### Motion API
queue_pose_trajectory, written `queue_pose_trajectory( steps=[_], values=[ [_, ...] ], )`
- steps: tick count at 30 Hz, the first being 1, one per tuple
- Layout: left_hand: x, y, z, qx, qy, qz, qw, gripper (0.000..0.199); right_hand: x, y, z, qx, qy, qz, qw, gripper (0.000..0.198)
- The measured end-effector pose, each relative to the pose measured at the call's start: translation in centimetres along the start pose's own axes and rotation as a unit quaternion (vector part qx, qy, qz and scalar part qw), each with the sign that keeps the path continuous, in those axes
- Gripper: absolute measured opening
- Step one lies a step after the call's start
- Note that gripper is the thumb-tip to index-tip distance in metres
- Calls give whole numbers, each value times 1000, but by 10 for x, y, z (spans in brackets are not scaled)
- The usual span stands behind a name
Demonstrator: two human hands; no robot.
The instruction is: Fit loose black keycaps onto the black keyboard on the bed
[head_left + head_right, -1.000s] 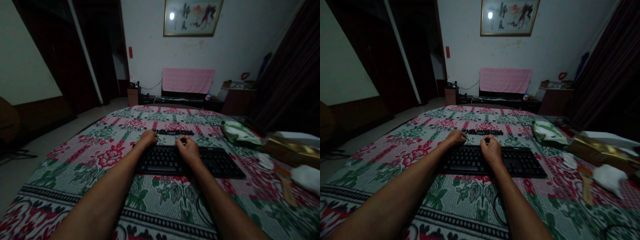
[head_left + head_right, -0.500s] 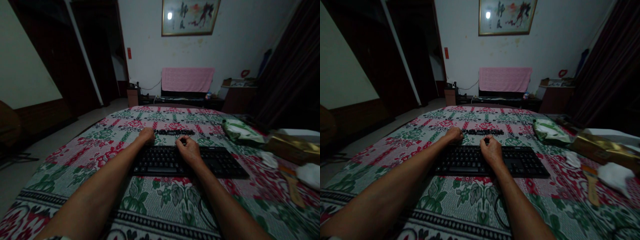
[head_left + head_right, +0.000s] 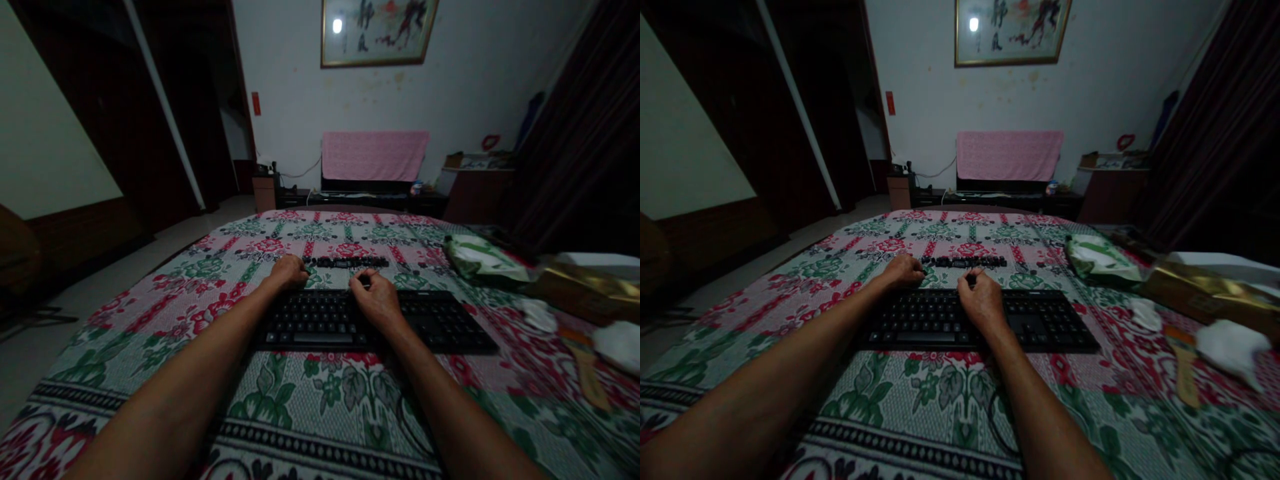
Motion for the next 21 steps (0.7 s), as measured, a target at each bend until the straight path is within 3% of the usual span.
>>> queue_pose_trajectory(
  steps=[21],
  values=[
    [-8,-30,5,37,1,38,999,31,1,2,-2,5,-10,4,1000,22]
  ],
)
Point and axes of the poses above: each hand's wrist, its own y-axis away from the middle knuckle, its own x-axis out of the back of the hand, z = x × y, the point moved 10 cm from there along -y, towards the middle knuckle, and after that the axes turned 4 degrees about -x, right-handed, at the moved point
